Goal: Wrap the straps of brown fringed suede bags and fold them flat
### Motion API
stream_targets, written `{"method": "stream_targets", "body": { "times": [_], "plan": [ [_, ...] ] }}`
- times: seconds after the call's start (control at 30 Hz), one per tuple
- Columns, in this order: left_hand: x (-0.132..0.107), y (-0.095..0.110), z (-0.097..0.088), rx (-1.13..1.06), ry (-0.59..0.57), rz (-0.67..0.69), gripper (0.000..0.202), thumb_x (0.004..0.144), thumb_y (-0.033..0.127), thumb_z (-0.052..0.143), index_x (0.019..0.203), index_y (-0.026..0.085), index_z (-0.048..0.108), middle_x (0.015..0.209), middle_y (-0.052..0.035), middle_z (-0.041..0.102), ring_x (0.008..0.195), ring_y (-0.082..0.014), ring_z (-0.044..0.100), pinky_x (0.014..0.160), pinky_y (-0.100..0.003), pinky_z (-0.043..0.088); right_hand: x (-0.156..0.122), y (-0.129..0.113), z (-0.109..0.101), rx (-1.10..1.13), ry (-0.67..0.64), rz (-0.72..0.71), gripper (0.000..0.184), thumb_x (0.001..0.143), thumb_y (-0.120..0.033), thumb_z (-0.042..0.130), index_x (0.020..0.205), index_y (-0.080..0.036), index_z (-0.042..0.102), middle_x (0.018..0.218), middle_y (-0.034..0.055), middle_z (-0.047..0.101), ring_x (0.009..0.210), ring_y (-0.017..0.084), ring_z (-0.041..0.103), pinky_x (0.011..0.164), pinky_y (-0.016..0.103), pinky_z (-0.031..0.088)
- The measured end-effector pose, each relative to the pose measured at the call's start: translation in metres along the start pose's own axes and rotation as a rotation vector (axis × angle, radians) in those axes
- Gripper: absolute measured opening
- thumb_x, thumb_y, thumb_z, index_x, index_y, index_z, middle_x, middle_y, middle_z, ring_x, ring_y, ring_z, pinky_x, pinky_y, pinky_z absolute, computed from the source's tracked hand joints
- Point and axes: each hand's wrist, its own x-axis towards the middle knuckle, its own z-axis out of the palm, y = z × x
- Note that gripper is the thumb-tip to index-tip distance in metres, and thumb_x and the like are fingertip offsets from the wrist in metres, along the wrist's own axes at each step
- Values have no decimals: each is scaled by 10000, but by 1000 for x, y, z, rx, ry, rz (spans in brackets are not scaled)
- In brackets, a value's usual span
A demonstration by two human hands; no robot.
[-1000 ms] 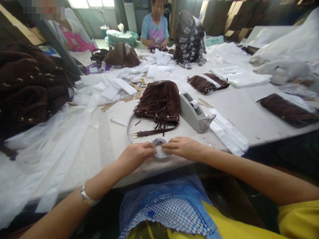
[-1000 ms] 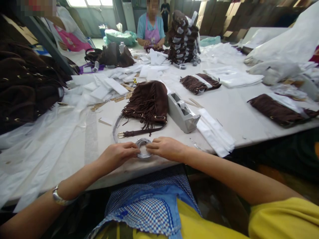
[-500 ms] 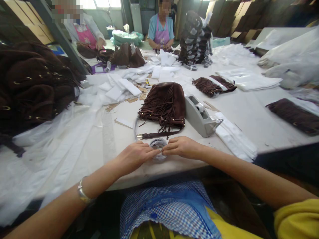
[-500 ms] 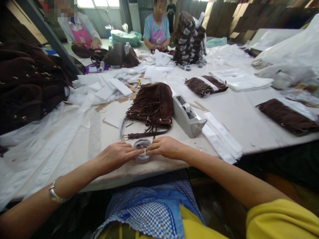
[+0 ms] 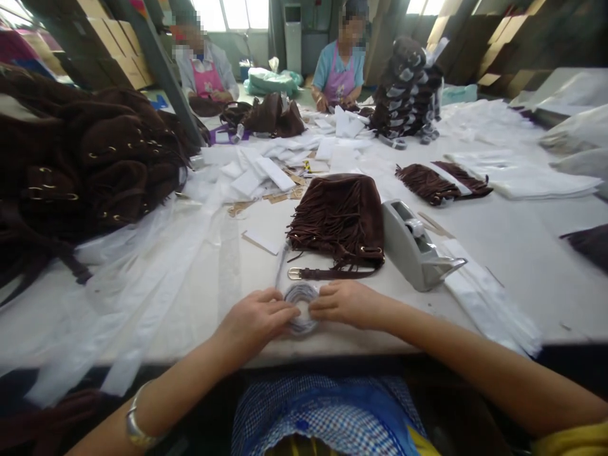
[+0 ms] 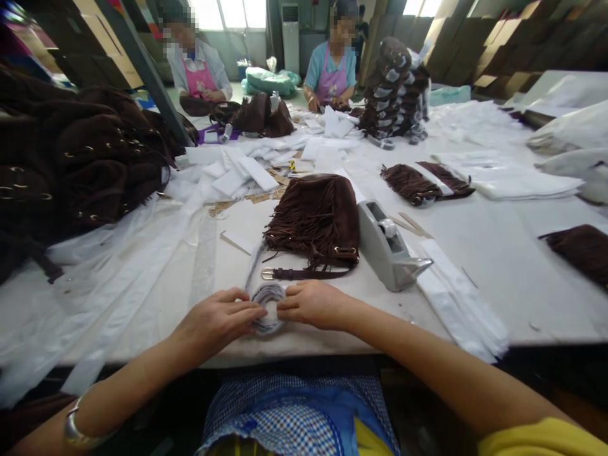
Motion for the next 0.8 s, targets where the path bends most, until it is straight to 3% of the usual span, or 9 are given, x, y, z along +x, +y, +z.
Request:
{"method": "stream_targets", "body": {
  "times": [0.13, 0.23, 0.33, 0.47, 0.6, 0.73, 0.8],
  "plan": [
    [-1, 3, 8, 30, 101, -123, 148, 947, 323, 557, 959, 197, 635, 758, -11, 673, 753, -185, 592, 696, -308, 486, 13, -11, -3, -26, -8, 143, 253, 947, -325, 591, 1149, -181, 641, 1060, 51, 705, 823, 170, 594, 690, 288, 462],
    [2, 12, 14, 11, 152, -254, 165, 926, 321, 587, 835, 184, 602, 688, -9, 635, 700, -185, 569, 639, -297, 471, 23, -22, 8, 6, 0, 242, 226, 937, -327, 604, 1065, -151, 663, 937, 56, 704, 797, 176, 594, 683, 286, 457],
    [0, 11, 12, -43, 105, -204, 97, 892, 266, 637, 925, 178, 614, 786, -21, 670, 779, -194, 587, 682, -290, 491, 25, -17, 18, 51, 10, 197, 152, 963, -203, 540, 956, -155, 684, 854, 24, 688, 776, 165, 578, 681, 275, 439],
    [-9, -1, 3, -21, 88, -86, 217, 921, 151, 558, 1132, 179, 601, 982, -47, 706, 949, -213, 589, 823, -316, 497, 20, -1, 16, 58, 22, 70, 191, 985, -204, 496, 1018, -180, 683, 936, 15, 705, 791, 156, 564, 703, 273, 425],
    [-11, -5, 5, -45, 143, -203, 158, 919, 143, 544, 1046, 175, 633, 856, -44, 706, 821, -211, 602, 735, -322, 496, 25, -8, 10, -13, -10, 183, 166, 958, -235, 560, 1080, -197, 664, 924, 19, 709, 786, 170, 574, 669, 285, 414],
    [-13, 0, 12, -171, 184, -330, 236, 882, 139, 596, 1107, 199, 634, 921, -34, 718, 868, -216, 619, 779, -325, 503, 30, -19, 15, 32, 6, 291, 91, 907, -181, 602, 956, -184, 678, 869, 30, 706, 744, 172, 601, 667, 282, 430],
    [-18, 5, 14, -270, 286, -428, 300, 876, 180, 623, 1172, 223, 625, 1036, -42, 709, 939, -213, 625, 858, -329, 501, 29, -20, 18, 133, 80, 306, 146, 879, -135, 604, 984, -190, 690, 924, 36, 725, 776, 178, 629, 695, 282, 450]
  ]
}}
